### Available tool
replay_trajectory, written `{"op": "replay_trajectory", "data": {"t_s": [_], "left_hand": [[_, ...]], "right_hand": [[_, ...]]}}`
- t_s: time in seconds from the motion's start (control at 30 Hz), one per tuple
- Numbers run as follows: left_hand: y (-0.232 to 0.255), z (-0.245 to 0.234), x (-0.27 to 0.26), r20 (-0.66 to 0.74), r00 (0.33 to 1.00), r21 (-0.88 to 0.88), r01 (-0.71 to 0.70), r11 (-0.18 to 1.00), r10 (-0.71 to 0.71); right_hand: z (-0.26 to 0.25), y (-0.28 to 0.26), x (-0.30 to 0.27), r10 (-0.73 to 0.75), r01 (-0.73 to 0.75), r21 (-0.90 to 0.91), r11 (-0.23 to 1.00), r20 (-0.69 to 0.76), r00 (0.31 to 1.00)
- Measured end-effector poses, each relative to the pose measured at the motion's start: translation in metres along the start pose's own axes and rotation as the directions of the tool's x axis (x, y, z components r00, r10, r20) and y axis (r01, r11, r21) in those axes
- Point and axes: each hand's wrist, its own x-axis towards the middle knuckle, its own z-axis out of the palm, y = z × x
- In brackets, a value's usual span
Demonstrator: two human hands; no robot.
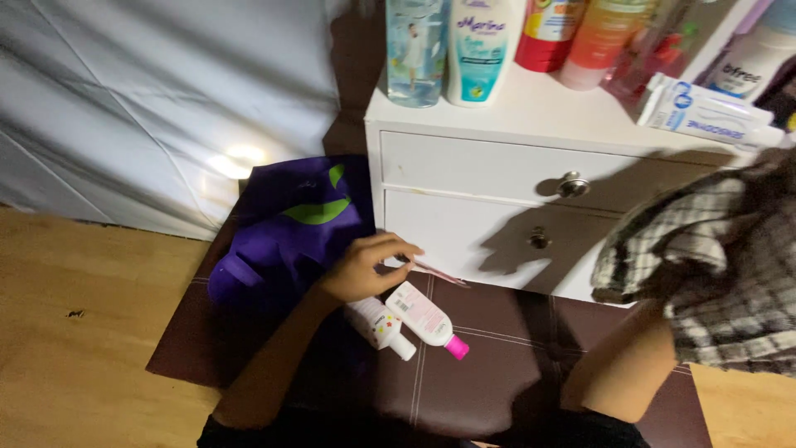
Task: Wiping down skincare and cosmetic products with a cloth and organizing them on a dresser.
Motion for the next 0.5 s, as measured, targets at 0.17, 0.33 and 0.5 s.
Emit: {"op": "replay_trajectory", "data": {"t_s": [0.17, 0.33, 0.5], "left_hand": [[0.025, -0.004, 0.029, -0.176, 0.984, -0.236, -0.066, 0.969, 0.024], [0.064, -0.007, 0.082, -0.193, 0.98, -0.376, -0.036, 0.926, -0.041], [0.094, 0.001, 0.123, -0.28, 0.96, -0.509, -0.143, 0.848, -0.006]], "right_hand": [[0.071, -0.066, -0.031, -0.034, 0.034, -0.014, 0.999, 0.003, 0.999], [0.135, -0.124, -0.051, -0.046, 0.045, 0.026, 0.999, 0.07, 0.996], [0.168, -0.147, -0.052, -0.106, 0.13, -0.139, 0.982, 0.166, 0.98]]}}
